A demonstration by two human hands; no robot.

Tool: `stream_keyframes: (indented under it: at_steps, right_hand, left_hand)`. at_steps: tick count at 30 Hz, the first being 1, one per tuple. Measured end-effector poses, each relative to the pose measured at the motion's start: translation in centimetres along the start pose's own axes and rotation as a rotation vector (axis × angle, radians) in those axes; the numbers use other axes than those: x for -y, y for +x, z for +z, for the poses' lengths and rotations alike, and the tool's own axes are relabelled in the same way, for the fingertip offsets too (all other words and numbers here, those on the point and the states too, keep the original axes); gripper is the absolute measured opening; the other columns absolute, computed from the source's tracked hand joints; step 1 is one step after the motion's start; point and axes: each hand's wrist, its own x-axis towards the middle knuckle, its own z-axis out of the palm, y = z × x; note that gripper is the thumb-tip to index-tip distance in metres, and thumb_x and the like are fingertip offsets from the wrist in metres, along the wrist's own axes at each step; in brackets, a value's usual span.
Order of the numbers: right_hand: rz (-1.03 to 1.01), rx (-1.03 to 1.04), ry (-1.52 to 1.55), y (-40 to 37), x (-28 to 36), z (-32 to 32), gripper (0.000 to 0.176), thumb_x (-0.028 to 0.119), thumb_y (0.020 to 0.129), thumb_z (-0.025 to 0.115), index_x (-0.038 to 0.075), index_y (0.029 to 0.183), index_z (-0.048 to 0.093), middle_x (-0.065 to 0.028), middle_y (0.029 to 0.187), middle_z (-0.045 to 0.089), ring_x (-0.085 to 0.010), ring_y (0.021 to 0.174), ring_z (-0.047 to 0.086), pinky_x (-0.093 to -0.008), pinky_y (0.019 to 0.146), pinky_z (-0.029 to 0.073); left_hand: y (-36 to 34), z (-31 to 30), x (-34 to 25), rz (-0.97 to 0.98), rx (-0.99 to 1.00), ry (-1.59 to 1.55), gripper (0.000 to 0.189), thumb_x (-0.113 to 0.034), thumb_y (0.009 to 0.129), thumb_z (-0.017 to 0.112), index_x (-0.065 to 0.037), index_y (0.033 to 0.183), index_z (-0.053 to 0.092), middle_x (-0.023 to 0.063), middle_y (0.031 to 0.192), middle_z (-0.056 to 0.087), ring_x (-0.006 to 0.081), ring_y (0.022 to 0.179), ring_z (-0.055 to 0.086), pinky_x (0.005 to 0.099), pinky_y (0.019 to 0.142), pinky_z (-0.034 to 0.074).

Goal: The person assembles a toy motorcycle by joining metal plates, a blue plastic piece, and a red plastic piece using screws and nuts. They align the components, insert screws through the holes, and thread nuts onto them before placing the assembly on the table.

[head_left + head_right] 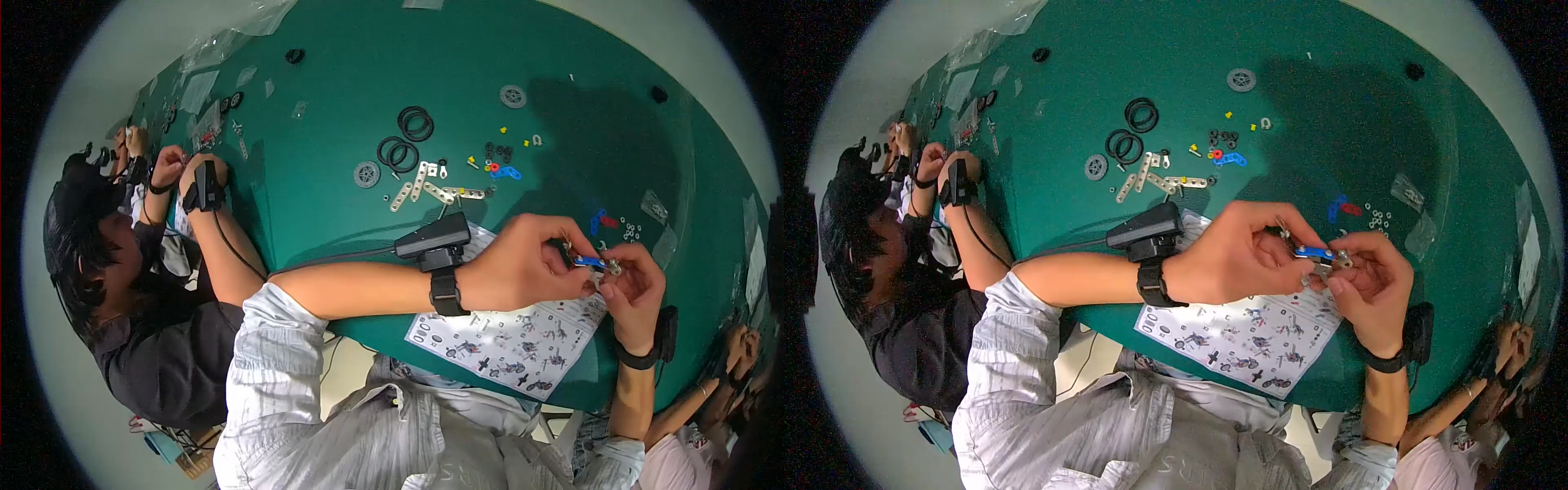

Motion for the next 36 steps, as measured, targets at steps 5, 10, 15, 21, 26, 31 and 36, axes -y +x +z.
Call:
stream_keyframes:
  at_steps: [5,10,15,21,26,31,36]
  right_hand:
    - [-0.059,-0.017,0.022,0.5,-0.1,-0.5,0.047,0.027,0.085,0.071,-0.006,0.115,0.057,-0.0109,0.102,0.064,-0.0159,0.091,0.064,-0.0265,0.074,0.053]
    - [-0.096,-0.122,-0.095,0.9,-0.1,-1.1,0.037,0.023,0.088,0.065,-0.005,0.111,0.058,-0.0137,0.095,0.066,-0.0191,0.079,0.066,-0.0307,0.072,0.055]
    - [-0.083,-0.162,-0.322,1.0,0.4,0.5,0.019,-0.003,0.085,0.060,-0.003,0.104,0.061,-0.0132,0.094,0.065,-0.0184,0.079,0.066,-0.0291,0.070,0.055]
    - [-0.384,0.028,-0.745,2.7,2.0,4.3,0.020,-0.008,0.074,0.068,-0.001,0.093,0.065,-0.0100,0.085,0.062,-0.0164,0.068,0.060,-0.0256,0.058,0.048]
    - [-0.439,0.040,-0.885,3.8,3.7,5.7,0.023,-0.005,0.072,0.073,0.001,0.094,0.066,-0.0104,0.084,0.062,-0.0176,0.065,0.058,-0.0265,0.054,0.043]
    - [-0.501,-0.082,-0.998,3.9,4.9,3.4,0.021,-0.003,0.075,0.073,0.002,0.094,0.067,-0.0102,0.088,0.065,-0.0165,0.065,0.059,-0.0268,0.055,0.045]
    - [-0.414,-0.232,-0.969,3.2,4.2,0.4,0.019,-0.004,0.076,0.072,0.002,0.093,0.067,-0.0084,0.088,0.065,-0.0144,0.064,0.058,-0.0260,0.055,0.045]
  left_hand:
    - [-0.3,0.0,-0.6,0.005,0.021,-0.084,0.019,0.003,0.086,0.071,0.001,0.103,0.063,-0.0010,0.074,0.065,-0.0034,0.068,0.054,0.0140,0.055,0.041]
    - [-1.1,0.6,-0.5,0.030,0.072,-0.144,0.019,0.002,0.085,0.071,0.000,0.102,0.063,0.0006,0.071,0.065,-0.0029,0.066,0.056,0.0149,0.053,0.042]
    - [-3.0,2.4,-0.8,0.209,0.109,-0.078,0.022,-0.003,0.080,0.075,-0.001,0.098,0.064,0.0032,0.085,0.063,0.0040,0.068,0.063,0.0182,0.053,0.047]
    - [-5.5,3.1,-2.8,0.271,0.204,-0.096,0.024,-0.007,0.077,0.077,0.000,0.095,0.062,0.0070,0.090,0.062,0.0116,0.070,0.067,0.0247,0.058,0.056]
    - [-5.8,3.1,-2.8,0.253,0.239,0.012,0.021,-0.006,0.077,0.076,-0.002,0.093,0.064,0.0070,0.090,0.062,0.0122,0.068,0.067,0.0246,0.058,0.056]
    - [-6.5,3.4,-2.4,0.210,0.283,-0.030,0.023,-0.003,0.078,0.074,-0.003,0.100,0.068,0.0064,0.090,0.063,0.0114,0.074,0.067,0.0233,0.059,0.056]
    - [-5.5,3.6,-2.0,0.148,0.283,-0.024,0.026,0.000,0.077,0.074,-0.002,0.102,0.068,0.0077,0.091,0.063,0.0114,0.075,0.067,0.0220,0.058,0.056]
